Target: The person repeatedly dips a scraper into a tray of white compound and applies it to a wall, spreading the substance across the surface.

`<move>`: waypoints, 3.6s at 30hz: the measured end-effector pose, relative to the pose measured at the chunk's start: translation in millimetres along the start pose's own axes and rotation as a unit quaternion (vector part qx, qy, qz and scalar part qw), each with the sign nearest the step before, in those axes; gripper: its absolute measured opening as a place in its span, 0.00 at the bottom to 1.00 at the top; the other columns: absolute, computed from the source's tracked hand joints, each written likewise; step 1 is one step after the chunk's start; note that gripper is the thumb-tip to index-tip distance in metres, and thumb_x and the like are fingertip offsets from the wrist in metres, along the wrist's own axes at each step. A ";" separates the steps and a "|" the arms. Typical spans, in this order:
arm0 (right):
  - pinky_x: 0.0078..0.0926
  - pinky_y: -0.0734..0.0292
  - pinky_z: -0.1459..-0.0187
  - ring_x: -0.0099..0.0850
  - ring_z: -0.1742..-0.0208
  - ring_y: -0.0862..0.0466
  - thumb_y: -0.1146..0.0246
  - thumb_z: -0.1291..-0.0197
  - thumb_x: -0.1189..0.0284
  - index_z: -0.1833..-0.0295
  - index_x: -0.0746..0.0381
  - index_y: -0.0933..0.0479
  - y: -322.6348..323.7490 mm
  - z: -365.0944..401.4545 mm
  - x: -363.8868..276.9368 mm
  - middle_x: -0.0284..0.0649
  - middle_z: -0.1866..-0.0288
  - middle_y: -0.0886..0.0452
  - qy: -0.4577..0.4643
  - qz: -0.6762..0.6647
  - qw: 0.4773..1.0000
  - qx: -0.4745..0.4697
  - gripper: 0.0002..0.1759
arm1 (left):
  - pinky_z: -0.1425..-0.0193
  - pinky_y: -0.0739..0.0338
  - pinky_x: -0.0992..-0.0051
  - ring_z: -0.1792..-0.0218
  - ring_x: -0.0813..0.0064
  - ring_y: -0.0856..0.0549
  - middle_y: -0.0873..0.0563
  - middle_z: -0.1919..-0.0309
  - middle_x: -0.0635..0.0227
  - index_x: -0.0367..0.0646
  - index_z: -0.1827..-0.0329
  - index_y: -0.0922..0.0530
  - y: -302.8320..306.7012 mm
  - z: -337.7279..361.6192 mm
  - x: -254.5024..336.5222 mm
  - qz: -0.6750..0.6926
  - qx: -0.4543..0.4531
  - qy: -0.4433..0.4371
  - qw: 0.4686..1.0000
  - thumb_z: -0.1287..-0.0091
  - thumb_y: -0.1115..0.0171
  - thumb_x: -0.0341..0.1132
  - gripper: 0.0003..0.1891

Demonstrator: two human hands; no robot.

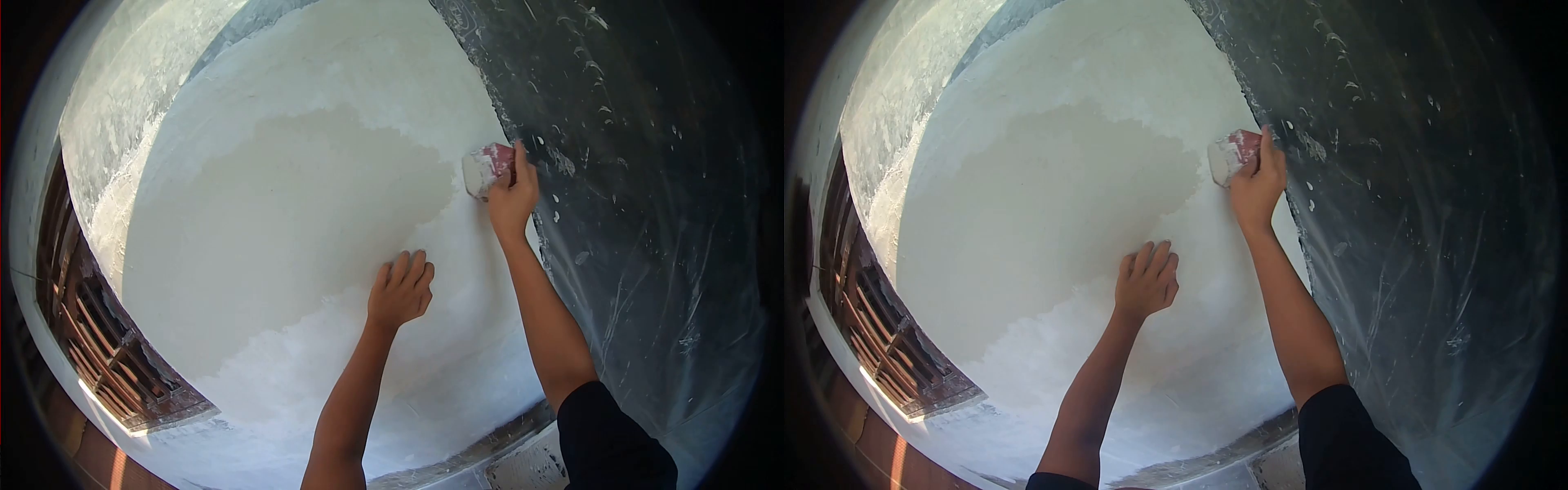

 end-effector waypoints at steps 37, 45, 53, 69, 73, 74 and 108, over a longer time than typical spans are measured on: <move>0.38 0.21 0.46 0.50 0.48 0.15 0.42 0.44 0.86 0.38 0.69 0.24 264.2 233.5 82.8 0.58 0.48 0.18 -0.249 0.167 0.897 -0.326 0.25 | 0.45 0.29 0.62 0.49 0.60 0.21 0.19 0.52 0.60 0.40 0.48 0.26 39.9 165.6 255.0 0.505 -0.198 0.211 0.813 0.45 0.41 0.24 0.19; 0.39 0.22 0.45 0.53 0.49 0.15 0.41 0.44 0.84 0.43 0.70 0.22 359.8 312.3 110.1 0.59 0.50 0.17 -0.315 0.259 0.823 -0.395 0.20 | 0.44 0.28 0.59 0.47 0.58 0.21 0.20 0.48 0.58 0.40 0.43 0.28 71.0 253.8 351.3 0.546 -0.313 0.282 0.724 0.44 0.42 0.25 0.22; 0.43 0.22 0.48 0.54 0.50 0.16 0.43 0.41 0.82 0.45 0.64 0.26 451.5 382.3 139.5 0.55 0.52 0.16 -0.379 0.315 0.752 -0.437 0.17 | 0.38 0.30 0.57 0.43 0.54 0.23 0.22 0.44 0.56 0.40 0.37 0.31 96.9 305.8 422.3 0.554 -0.387 0.312 0.668 0.43 0.40 0.26 0.27; 0.47 0.23 0.46 0.55 0.48 0.18 0.43 0.38 0.80 0.42 0.54 0.22 568.3 406.9 194.7 0.52 0.50 0.16 -0.352 0.418 0.658 -0.518 0.20 | 0.29 0.39 0.53 0.32 0.53 0.31 0.29 0.33 0.54 0.42 0.29 0.38 145.0 357.3 540.8 0.547 -0.472 0.359 0.591 0.42 0.40 0.27 0.34; 0.47 0.21 0.48 0.54 0.50 0.17 0.43 0.38 0.79 0.42 0.55 0.22 556.7 413.9 204.0 0.53 0.52 0.16 -0.342 0.376 0.682 -0.526 0.20 | 0.29 0.41 0.51 0.30 0.52 0.33 0.32 0.31 0.53 0.44 0.29 0.38 146.5 364.5 555.9 0.539 -0.475 0.376 0.586 0.43 0.40 0.27 0.35; 0.47 0.21 0.48 0.54 0.50 0.17 0.43 0.38 0.79 0.42 0.55 0.22 555.8 417.8 206.1 0.53 0.52 0.16 -0.347 0.377 0.679 -0.526 0.20 | 0.29 0.41 0.51 0.30 0.52 0.33 0.32 0.31 0.53 0.44 0.29 0.38 149.3 365.8 557.3 0.539 -0.479 0.374 0.583 0.43 0.40 0.27 0.35; 0.40 0.21 0.55 0.51 0.57 0.15 0.40 0.40 0.76 0.50 0.61 0.19 541.4 446.7 261.5 0.54 0.60 0.16 -0.349 0.359 0.661 -0.559 0.13 | 0.26 0.54 0.47 0.28 0.45 0.43 0.54 0.26 0.43 0.45 0.26 0.47 137.9 403.5 545.8 0.356 -0.548 0.471 0.593 0.42 0.36 0.29 0.41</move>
Point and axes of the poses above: each hand's wrist, its own z-axis away from the middle knuckle, its own y-axis out of the back of the hand, x = y × z, the point moved 5 cm from there along -z, towards the middle knuckle
